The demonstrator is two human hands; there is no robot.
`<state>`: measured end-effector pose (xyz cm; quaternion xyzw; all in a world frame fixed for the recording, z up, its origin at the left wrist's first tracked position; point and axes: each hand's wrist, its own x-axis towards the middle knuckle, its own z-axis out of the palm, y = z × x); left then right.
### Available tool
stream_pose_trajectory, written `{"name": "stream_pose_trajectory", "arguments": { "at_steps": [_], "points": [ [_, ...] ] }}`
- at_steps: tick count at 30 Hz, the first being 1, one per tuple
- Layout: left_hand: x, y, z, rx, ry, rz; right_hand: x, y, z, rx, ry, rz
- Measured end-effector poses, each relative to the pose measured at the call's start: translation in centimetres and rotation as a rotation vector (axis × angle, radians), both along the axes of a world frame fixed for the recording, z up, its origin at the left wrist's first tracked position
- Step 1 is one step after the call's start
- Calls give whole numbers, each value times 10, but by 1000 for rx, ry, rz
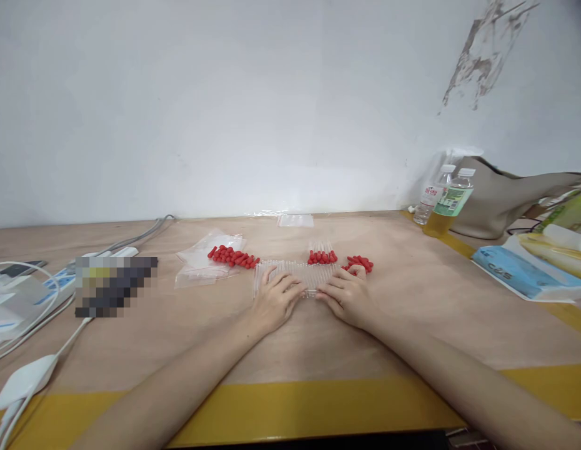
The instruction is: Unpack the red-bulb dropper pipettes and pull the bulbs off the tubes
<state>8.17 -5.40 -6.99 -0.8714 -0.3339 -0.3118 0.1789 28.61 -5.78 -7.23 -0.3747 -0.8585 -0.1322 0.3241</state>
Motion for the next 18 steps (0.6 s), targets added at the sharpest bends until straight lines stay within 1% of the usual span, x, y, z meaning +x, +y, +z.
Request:
{"name": "stream_pose_trajectory", "arguments": {
  "at_steps": [3, 4, 6, 9, 13, 16, 18],
  "points": [
    [3, 1, 0, 137, 70, -15, -5, -1, 2, -114, 49, 39],
    [4, 1, 0, 164, 92, -15, -6, -1, 3, -131, 50, 50],
    [5, 2, -1, 186, 134, -11, -8, -2, 3, -107, 30, 56],
    [5, 0, 0, 157, 155, -15, -10, -3, 2, 14, -29, 29],
    [-2, 0, 1, 58, 71, -2, -3, -1, -2, 124, -92, -17],
    [-16, 5, 1, -5, -51, 79, 9, 5, -4, 129, -42, -59],
    [-25, 10, 2, -33, -123, 116, 18, 11, -3, 81, 54, -71]
  ]
}}
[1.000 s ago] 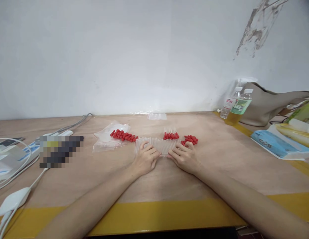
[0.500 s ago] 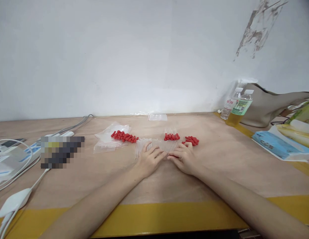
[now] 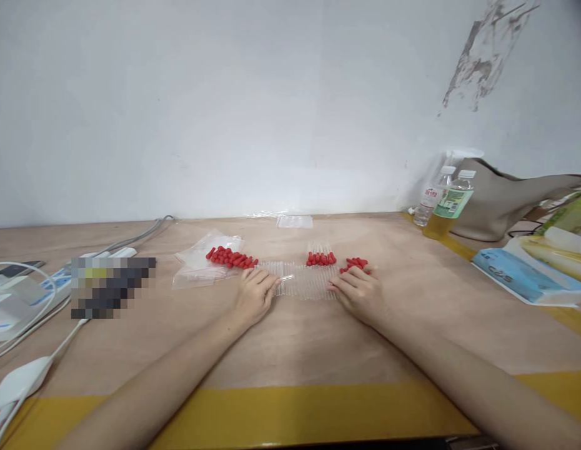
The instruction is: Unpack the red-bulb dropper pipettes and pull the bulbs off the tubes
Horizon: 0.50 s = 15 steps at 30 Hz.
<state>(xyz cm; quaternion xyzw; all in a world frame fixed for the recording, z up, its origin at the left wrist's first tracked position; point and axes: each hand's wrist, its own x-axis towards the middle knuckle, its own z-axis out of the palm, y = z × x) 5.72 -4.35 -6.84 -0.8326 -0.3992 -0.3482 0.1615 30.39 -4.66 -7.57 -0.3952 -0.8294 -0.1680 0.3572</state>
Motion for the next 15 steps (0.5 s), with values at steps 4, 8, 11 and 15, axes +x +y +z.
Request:
{"name": "stream_pose_trajectory", "arguments": {
  "at_steps": [4, 8, 11, 15],
  "points": [
    [-2, 12, -1, -51, -88, -2, 13, 13, 6, -253, 300, -9],
    [7, 23, -6, -18, -87, 27, 34, 30, 12, -411, 523, -123],
    [9, 31, -12, 46, -49, 20, 53, 44, 11, -446, 594, -224],
    [10, 34, -14, 104, 51, -24, 68, 51, 9, -532, 733, -190]
  ]
}}
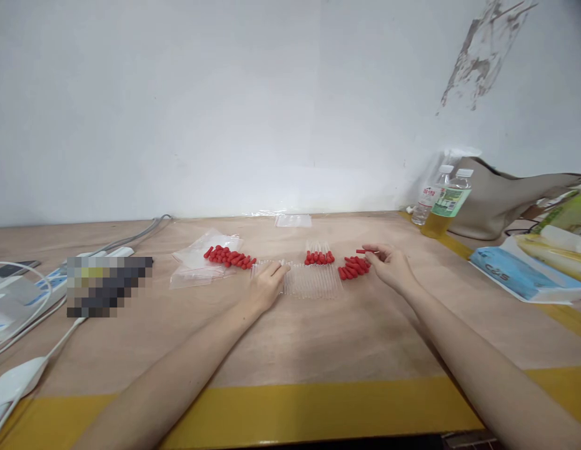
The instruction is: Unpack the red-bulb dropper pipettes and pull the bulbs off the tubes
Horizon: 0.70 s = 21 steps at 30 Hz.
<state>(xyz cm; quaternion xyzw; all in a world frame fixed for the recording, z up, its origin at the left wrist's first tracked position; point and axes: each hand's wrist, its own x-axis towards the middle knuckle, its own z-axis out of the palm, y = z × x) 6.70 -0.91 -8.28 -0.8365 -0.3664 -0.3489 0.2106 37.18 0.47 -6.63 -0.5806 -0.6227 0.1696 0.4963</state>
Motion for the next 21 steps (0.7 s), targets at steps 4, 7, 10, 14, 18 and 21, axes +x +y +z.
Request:
{"name": "stream_pose_trajectory", "arguments": {
  "at_steps": [4, 7, 10, 14, 18, 21],
  "points": [
    [4, -7, 5, -68, 64, -42, -5, -6, 1, 13, -18, 27],
    [7, -12, 8, -125, 58, -82, -15, -13, 1, 121, -238, 131],
    [7, -14, 9, -145, 38, -106, -22, -18, 1, 231, -534, 173],
    [7, -15, 10, -164, 75, -108, -23, -20, 2, 288, -729, 130],
    [8, -15, 10, -212, 91, -94, -22, -20, 2, 291, -795, 154],
    [8, -18, 11, -238, 75, -89, -21, -21, 2, 273, -782, 159]
  ]
}}
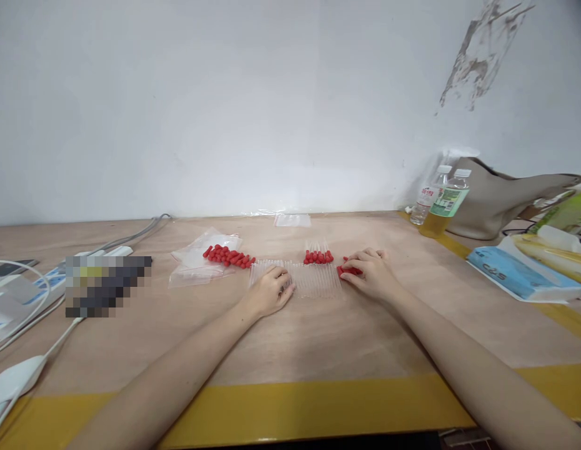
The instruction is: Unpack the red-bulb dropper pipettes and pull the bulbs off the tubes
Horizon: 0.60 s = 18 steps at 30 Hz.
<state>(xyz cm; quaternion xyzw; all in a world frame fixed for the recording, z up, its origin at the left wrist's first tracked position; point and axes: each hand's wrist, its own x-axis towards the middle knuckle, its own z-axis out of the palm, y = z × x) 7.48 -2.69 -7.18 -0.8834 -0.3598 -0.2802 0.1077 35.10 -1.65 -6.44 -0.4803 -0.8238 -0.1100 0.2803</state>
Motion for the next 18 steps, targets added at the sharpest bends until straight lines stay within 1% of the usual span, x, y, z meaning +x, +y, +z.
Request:
{"name": "stream_pose_trajectory", "arguments": {
  "at_steps": [3, 5, 8, 10, 14, 18],
  "points": [
    [-4, -6, 5, 24, 20, 40, 1, -1, 0, -30, 57, -33],
    [-9, -10, 10, 45, 73, 65, 0, -1, 2, -41, 95, -86],
    [-15, -13, 14, 47, 140, 66, -5, 4, 9, -81, 111, -182],
    [-15, -12, 14, 29, 155, 63, -12, 10, 17, -127, 83, -213],
    [-6, -8, 13, 0, 141, 64, -28, 27, 30, -225, -46, -208],
    [3, -6, 12, -23, 125, 67, -38, 42, 30, -280, -152, -196]
  ]
}}
